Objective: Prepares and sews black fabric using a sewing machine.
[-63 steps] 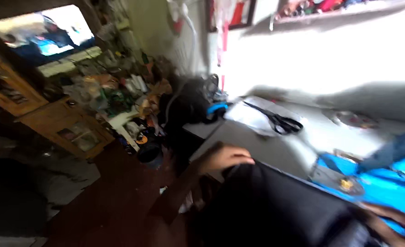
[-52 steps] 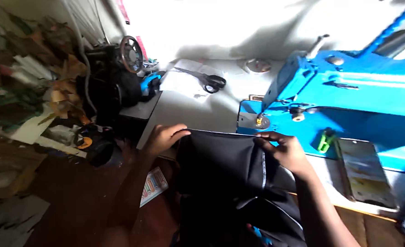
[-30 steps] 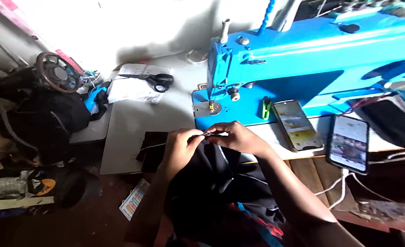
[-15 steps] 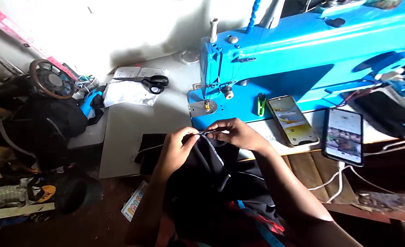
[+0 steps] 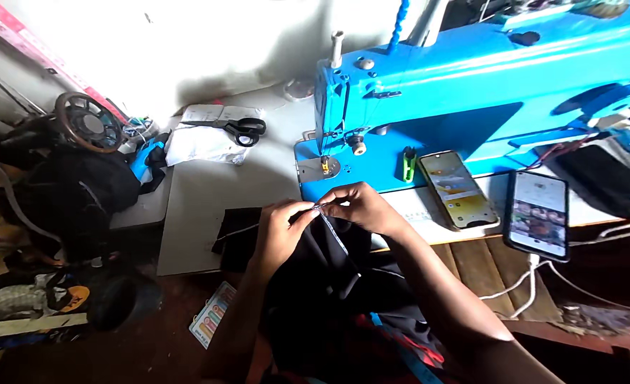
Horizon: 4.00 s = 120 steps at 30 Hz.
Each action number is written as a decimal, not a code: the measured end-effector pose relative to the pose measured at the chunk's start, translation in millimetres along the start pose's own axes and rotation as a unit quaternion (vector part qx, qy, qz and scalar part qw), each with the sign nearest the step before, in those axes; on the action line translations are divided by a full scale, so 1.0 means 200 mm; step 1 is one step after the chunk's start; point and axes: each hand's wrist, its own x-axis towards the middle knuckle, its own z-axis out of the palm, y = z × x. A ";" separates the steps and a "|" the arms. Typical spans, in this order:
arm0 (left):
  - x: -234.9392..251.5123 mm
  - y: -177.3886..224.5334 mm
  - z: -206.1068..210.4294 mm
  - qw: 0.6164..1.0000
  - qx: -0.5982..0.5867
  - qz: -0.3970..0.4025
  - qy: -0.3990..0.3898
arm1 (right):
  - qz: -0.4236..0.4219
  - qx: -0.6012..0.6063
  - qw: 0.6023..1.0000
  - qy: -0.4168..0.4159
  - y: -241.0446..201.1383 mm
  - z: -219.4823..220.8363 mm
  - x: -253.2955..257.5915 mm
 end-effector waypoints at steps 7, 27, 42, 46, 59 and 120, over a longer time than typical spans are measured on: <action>0.03 0.00 -0.08 0.998 -0.060 -0.023 -0.014 | 0.048 -0.027 0.998 -0.011 -0.02 -0.09 -0.07; 0.12 0.06 -0.14 0.977 -0.027 -0.210 -0.037 | 0.146 0.005 0.988 -0.050 0.10 -0.23 -0.16; 0.16 0.01 -0.14 0.952 -0.109 -0.281 -0.053 | 0.147 0.137 0.979 0.018 0.09 -0.16 -0.19; 0.15 -0.01 -0.13 0.957 -0.121 -0.262 -0.032 | 0.140 0.131 0.981 0.042 0.08 -0.14 -0.19; 0.06 0.00 -0.15 0.981 -0.140 -0.113 0.074 | 0.093 0.074 0.991 0.063 0.03 -0.10 -0.16; 0.16 -0.29 0.33 0.983 0.173 0.023 -0.053 | -0.048 -0.301 0.952 -0.036 0.30 -0.22 0.15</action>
